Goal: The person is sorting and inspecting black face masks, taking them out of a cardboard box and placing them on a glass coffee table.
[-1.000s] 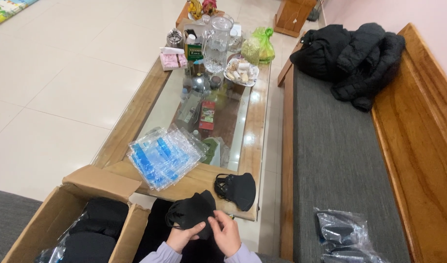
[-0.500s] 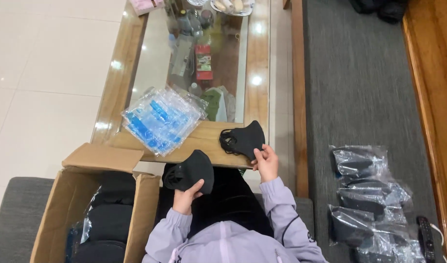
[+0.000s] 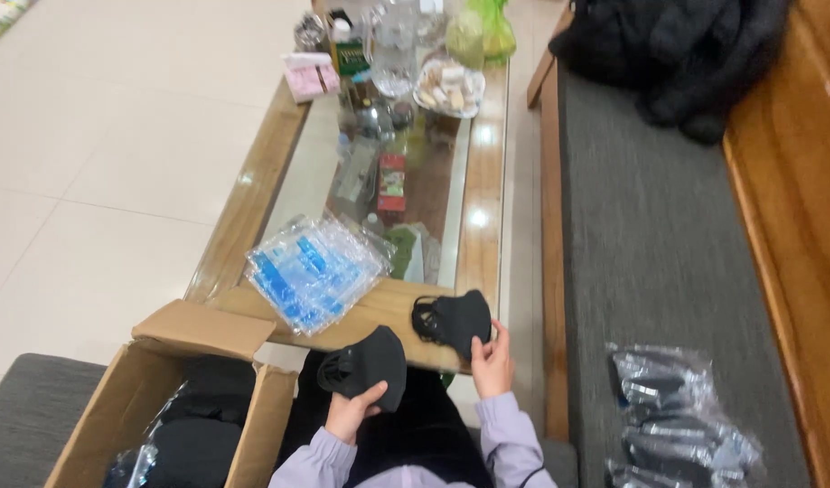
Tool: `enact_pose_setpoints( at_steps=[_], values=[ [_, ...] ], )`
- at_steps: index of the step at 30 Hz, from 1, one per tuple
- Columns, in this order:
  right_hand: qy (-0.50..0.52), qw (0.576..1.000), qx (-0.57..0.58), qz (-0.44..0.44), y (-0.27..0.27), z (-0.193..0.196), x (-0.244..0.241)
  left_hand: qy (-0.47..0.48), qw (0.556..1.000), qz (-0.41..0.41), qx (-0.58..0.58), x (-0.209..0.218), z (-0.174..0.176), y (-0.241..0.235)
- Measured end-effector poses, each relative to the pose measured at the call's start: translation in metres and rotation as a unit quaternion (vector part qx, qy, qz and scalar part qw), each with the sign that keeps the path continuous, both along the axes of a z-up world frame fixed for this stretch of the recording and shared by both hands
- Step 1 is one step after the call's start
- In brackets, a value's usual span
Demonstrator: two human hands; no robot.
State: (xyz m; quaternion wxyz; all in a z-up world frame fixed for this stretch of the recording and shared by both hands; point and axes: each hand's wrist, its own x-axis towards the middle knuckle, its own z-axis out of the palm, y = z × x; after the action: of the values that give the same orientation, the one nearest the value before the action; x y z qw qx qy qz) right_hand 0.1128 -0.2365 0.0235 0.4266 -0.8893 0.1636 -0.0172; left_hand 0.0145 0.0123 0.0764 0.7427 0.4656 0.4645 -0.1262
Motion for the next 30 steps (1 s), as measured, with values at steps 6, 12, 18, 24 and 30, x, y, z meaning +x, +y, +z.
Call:
enact_pose_setpoints(
  at_steps=[6,12,18,24,30],
  values=[
    [-0.109,0.992,-0.060,0.038,-0.005,-0.032,0.001,0.003,0.999,-0.041,-0.005,0.001,-0.019,0.003],
    [-0.038,0.998,-0.054,0.023,-0.003,-0.023,0.002,-0.033,0.996,-0.061,-0.060,-0.001,-0.068,0.010],
    [0.050,0.999,-0.005,-0.001,0.011,0.014,-0.006,-0.037,0.967,-0.014,-0.253,-0.015,-0.115,0.023],
    [0.045,0.999,-0.021,0.004,0.012,0.017,-0.009,-0.022,0.970,0.007,-0.241,-0.011,-0.090,0.027],
    [-0.028,0.999,-0.024,0.021,0.004,0.001,-0.010,-0.082,0.974,-0.033,-0.207,-0.015,-0.131,0.023]
  ],
)
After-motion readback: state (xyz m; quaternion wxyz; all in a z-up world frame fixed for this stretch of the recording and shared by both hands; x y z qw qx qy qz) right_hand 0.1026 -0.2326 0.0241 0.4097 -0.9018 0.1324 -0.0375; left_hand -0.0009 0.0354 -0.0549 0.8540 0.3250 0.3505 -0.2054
